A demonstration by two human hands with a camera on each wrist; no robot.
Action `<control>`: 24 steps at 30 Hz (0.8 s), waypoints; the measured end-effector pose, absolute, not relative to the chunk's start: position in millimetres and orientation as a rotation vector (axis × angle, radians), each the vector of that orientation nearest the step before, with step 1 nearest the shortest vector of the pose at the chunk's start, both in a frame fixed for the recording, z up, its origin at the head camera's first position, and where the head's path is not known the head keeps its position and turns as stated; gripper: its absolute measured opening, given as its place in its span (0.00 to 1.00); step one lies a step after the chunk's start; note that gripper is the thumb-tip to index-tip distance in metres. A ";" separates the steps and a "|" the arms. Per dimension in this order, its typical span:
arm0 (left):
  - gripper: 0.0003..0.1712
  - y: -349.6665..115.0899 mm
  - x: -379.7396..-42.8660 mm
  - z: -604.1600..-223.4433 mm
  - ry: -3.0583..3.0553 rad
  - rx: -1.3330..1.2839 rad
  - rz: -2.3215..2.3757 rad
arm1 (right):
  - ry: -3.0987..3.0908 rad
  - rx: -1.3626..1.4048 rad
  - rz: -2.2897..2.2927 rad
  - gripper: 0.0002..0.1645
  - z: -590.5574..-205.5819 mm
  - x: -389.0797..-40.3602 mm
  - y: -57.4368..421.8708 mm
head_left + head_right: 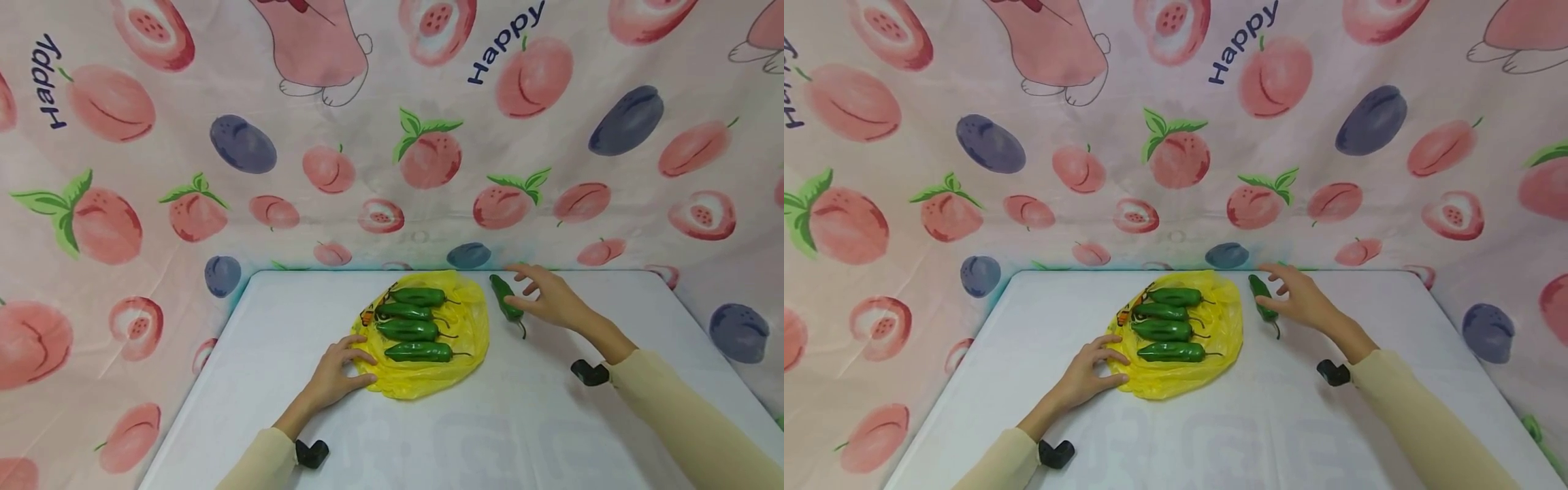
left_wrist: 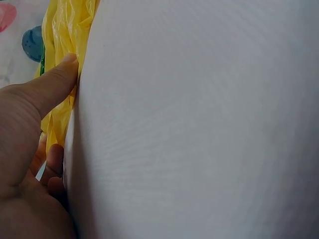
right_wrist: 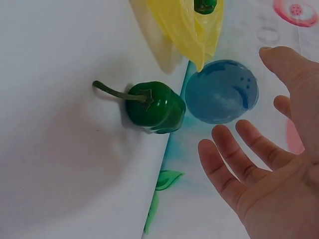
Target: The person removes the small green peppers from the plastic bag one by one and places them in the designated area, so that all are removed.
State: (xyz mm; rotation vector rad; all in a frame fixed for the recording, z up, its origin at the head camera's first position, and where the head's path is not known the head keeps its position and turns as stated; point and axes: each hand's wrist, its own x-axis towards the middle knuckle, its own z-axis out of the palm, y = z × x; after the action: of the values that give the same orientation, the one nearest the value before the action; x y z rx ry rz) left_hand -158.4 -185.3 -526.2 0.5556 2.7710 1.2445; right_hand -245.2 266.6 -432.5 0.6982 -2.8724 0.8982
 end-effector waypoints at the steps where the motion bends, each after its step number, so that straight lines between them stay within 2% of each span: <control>1: 0.12 -185.4 -158.5 -526.3 2.774 0.560 1.244 | -2.871 0.706 0.897 0.40 -432.5 -245.8 265.9; 24: 0.12 -187.6 -160.4 -529.4 2.764 0.572 1.259 | -2.753 0.929 0.946 0.39 -415.9 -261.9 236.7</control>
State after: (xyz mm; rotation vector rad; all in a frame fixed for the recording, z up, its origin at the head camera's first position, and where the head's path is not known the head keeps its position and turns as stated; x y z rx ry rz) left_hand -160.4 -187.6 -529.4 0.5718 2.7643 1.2589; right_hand -261.9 236.7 -415.9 0.9286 -2.7526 0.9464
